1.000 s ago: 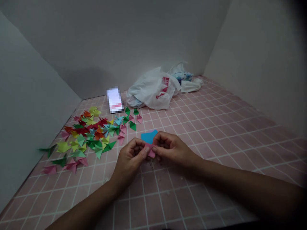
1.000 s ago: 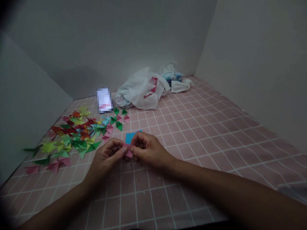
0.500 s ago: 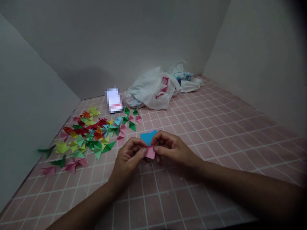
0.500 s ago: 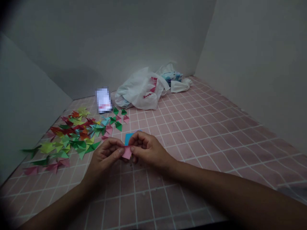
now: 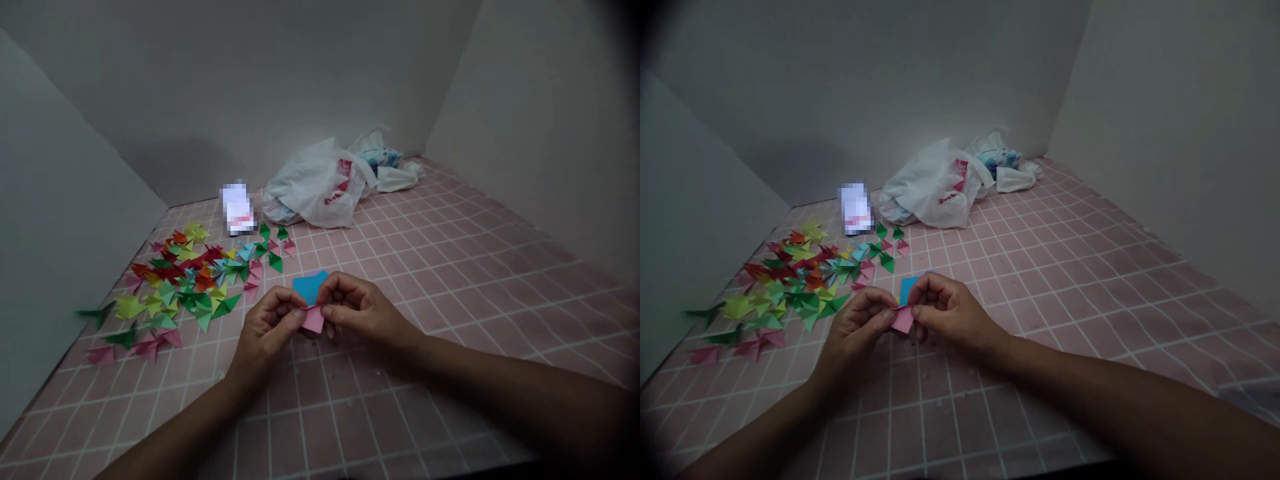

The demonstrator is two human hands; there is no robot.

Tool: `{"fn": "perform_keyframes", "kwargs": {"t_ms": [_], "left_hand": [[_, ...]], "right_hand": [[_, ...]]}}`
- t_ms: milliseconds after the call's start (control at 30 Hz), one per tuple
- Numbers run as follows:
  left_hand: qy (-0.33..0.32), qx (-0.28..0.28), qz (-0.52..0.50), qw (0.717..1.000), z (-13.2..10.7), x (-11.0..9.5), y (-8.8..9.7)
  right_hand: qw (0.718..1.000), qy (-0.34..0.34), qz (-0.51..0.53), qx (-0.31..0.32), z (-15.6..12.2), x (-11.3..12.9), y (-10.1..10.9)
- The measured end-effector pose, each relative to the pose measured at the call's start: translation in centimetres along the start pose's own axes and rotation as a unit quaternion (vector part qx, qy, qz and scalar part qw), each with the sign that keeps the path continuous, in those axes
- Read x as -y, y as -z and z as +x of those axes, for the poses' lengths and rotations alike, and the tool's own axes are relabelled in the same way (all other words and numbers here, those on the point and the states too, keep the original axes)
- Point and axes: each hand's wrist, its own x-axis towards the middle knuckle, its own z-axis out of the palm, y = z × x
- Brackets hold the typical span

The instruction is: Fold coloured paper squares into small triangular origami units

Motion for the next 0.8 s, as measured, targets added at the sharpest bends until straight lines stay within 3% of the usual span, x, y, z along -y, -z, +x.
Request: {"fn": "perform_keyframes", "kwargs": {"t_ms": [300,533,800], "left_hand": [[-0.018,0.01,0.008,1.0,-0.39,-0.67,-0.43],[-0.012,-0.016,0.025,0.999,-0.04,-0.71,-0.51],[-0.016,-0.002,0.027,1.0,0.05,-0.62,-0.45]], "right_hand": [[1.0,-0.002,0.018,-0.021,0.09,-0.17,0.09],[0.999,-0.004,-0.025,0.02,0.26,0.1,0.39],[1.0,0.002,-0.022,0.009,0.39,-0.23,0.54]]}}
